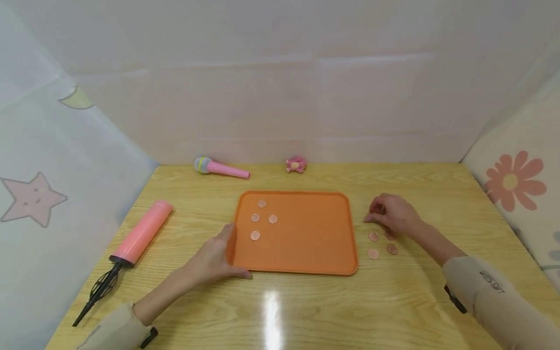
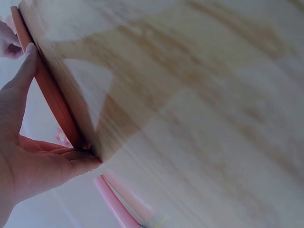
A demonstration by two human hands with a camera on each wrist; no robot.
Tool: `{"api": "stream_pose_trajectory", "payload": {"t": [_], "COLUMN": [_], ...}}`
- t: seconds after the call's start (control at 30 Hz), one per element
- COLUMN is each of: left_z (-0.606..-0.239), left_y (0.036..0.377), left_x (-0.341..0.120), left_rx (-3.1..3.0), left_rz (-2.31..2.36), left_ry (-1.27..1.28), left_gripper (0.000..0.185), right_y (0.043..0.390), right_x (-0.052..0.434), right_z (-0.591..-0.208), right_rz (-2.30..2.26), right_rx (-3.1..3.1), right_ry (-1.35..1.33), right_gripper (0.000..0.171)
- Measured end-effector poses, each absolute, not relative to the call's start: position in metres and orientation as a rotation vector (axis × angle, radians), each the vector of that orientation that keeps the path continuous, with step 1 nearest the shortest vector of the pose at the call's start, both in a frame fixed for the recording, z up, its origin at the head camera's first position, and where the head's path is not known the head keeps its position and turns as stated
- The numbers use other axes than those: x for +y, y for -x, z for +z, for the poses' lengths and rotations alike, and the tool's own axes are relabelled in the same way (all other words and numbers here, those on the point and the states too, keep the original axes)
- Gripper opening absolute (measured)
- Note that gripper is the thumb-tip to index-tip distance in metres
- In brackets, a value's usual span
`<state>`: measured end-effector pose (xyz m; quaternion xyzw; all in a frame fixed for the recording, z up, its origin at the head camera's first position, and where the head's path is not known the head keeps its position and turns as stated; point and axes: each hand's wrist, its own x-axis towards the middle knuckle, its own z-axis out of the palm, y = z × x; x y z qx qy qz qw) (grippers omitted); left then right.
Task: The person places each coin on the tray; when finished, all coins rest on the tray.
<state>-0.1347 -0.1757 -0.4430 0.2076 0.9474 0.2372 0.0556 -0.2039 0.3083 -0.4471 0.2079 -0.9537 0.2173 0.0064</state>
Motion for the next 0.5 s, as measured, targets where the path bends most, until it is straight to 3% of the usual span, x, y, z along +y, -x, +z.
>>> {"api": "stream_pose_trajectory", "payload": {"t": [0.33, 0.5], "left_z": [-0.4437, -0.4442], "left_y": [0.1348, 0.1348], "left_x": [-0.1752, -0.1749], "left_rx": [2.895, 2.890], "left_rz": [0.709, 0.709], "left_ry": [-0.622, -0.609], "left_gripper": [0.136, 0.137], "right_y": [0.2013, 0.2055], "right_x": [0.3188, 0.3163], "right_z": [-0.4462, -0.4417], "right_rz": [0.800, 0.780], "right_rx": [-3.039, -3.011], "right_ry": [-0.571, -0.693], "right_gripper": [0.013, 0.021]}}
